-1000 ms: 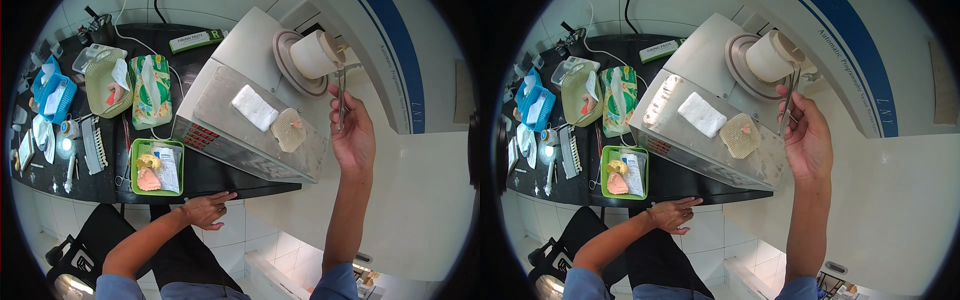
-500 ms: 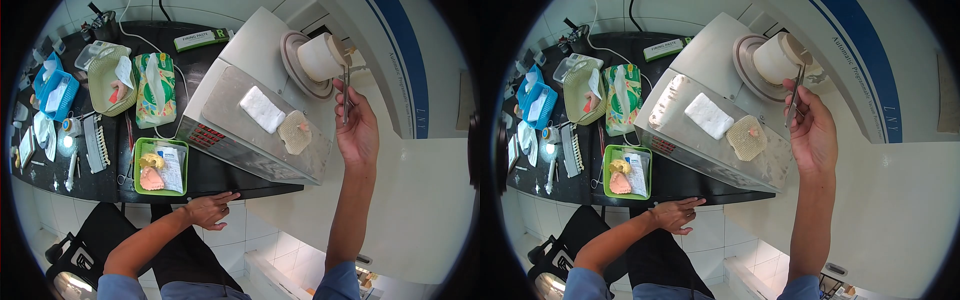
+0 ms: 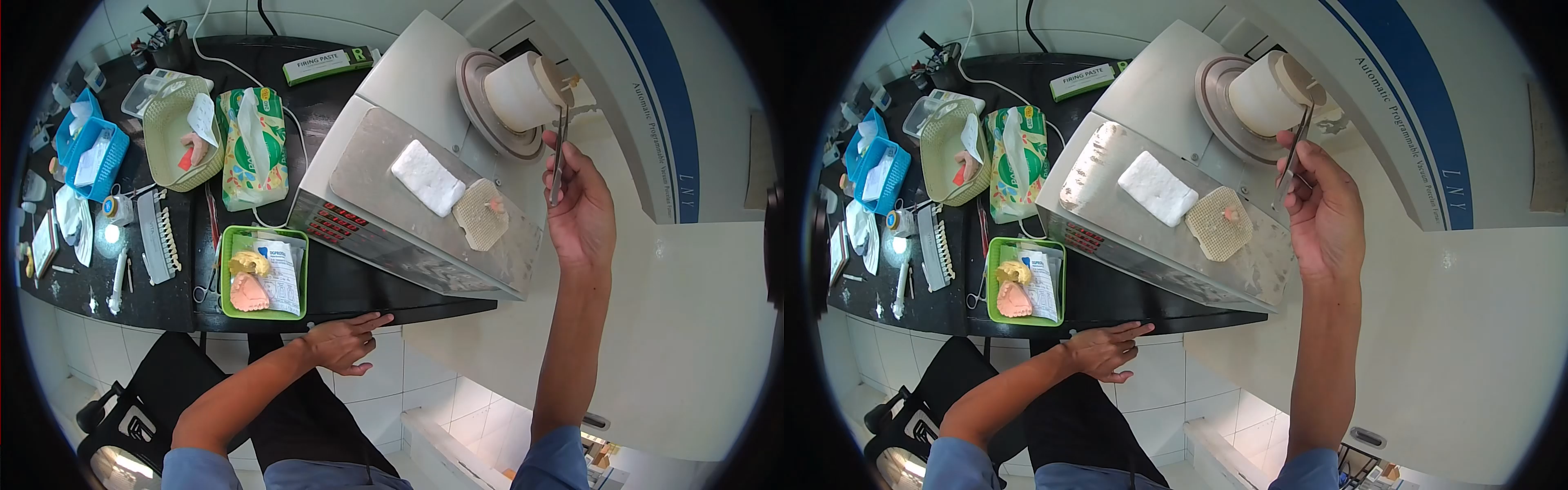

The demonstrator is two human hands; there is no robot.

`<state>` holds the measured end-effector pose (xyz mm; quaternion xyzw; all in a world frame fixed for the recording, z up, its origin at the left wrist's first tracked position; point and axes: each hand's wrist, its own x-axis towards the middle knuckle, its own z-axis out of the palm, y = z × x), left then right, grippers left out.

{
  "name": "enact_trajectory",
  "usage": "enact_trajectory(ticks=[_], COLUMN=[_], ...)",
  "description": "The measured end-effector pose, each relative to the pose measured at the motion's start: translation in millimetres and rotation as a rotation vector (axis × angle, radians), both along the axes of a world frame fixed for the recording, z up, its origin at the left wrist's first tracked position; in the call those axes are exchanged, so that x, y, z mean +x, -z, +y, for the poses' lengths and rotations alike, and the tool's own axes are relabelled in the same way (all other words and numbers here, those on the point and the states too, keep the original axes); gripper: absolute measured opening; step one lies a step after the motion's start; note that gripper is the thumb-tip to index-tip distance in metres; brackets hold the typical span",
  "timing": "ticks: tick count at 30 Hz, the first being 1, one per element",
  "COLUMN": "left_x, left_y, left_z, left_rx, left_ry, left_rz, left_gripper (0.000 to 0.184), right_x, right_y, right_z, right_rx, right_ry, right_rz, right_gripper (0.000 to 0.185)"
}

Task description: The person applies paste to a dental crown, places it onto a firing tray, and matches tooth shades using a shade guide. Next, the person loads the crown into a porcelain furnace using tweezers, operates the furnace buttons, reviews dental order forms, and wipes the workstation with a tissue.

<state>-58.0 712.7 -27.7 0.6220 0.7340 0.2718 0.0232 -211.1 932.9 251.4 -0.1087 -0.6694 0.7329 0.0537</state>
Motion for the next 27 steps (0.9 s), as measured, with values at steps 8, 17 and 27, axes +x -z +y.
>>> enact_trajectory(ticks=[8, 17, 27], left_x=[2.1, -0.1, -0.3], left_y=[6.0, -0.3, -1.4], left_z=[1.0, 1.2, 2.3], left_rx=[0.012, 0.004, -0.009], left_ry=[-0.003, 0.004, 0.023], left_rz=[0.02, -0.008, -0.028], left_gripper=[0.047, 0.043, 0.048], right_x=[4.7, 30.8, 103.5], right_y=[-2.7, -4.0, 2.2], right_z=[-12.5, -3.8, 2.1], right_rx=[0.05, 0.109, 0.091], right_ry=[0.057, -0.03, -0.015], right_rz=[0.028, 0.007, -0.095], right_gripper=[0.02, 0.03, 0.028])
